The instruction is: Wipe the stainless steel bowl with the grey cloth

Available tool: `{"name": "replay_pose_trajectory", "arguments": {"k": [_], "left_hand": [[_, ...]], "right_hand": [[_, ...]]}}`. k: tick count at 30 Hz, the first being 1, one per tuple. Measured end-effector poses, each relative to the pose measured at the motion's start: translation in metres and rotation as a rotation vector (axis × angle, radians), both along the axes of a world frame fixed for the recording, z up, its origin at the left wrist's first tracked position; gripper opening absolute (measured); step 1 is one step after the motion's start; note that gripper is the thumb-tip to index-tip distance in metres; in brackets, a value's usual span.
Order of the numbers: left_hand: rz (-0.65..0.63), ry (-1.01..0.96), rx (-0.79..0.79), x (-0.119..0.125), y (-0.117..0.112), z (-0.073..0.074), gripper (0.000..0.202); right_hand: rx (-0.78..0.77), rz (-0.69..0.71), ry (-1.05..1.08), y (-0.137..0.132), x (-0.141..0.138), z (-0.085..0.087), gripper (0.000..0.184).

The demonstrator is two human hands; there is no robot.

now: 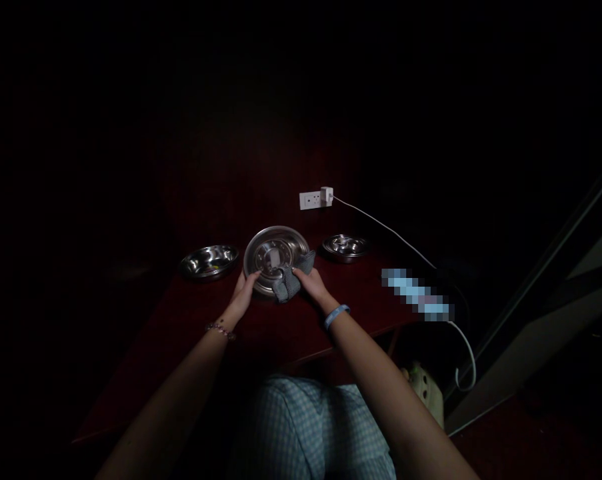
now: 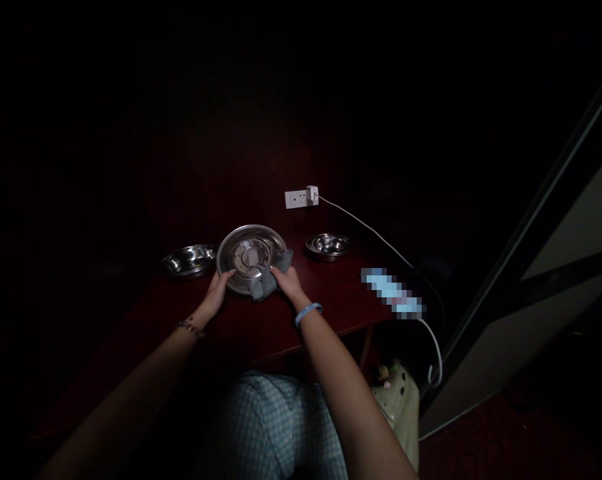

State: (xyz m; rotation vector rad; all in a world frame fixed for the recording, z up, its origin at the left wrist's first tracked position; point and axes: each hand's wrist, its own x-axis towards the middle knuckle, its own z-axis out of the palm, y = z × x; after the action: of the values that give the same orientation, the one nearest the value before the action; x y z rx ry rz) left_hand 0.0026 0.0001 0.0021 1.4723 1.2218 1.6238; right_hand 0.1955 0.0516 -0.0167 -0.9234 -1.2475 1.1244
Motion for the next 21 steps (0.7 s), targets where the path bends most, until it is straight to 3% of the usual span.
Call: {"name": "replay_pose_trajectory", "arguments": {"k": [3, 6, 10, 13, 17, 21], "left_hand": [[0.073, -0.072, -0.037, -0.001, -0.004, 0.008, 0.046], [0.067, -0.069, -0.028, 0.0, -0.006, 0.01, 0.048], [-0.038, 0.028, 0.04, 0.004, -0.003, 0.003, 0.06], [-0.101, 0.135, 0.006, 0.006, 0.002, -0.007, 0.072], [-0.1, 0.155, -0.079, 0.005, 0.009, -0.015, 0.063], [-0.047, 0.149, -0.078, 0.004, 0.01, -0.012, 0.059]], "right_hand": [[0.0, 0.036, -0.014, -0.002, -0.001, 0.001, 0.025], [0.001, 0.007, -0.024, -0.002, -0.001, 0.001, 0.023], [-0.026, -0.048, -0.028, -0.001, 0.001, 0.002, 0.02], [-0.031, -0.026, -0.009, -0.001, 0.001, 0.003, 0.021], [-0.021, -0.002, -0.004, -0.002, -0.001, 0.003, 0.021], [-0.017, -0.015, -0.015, -0.001, 0.0, 0.003, 0.021]]}}
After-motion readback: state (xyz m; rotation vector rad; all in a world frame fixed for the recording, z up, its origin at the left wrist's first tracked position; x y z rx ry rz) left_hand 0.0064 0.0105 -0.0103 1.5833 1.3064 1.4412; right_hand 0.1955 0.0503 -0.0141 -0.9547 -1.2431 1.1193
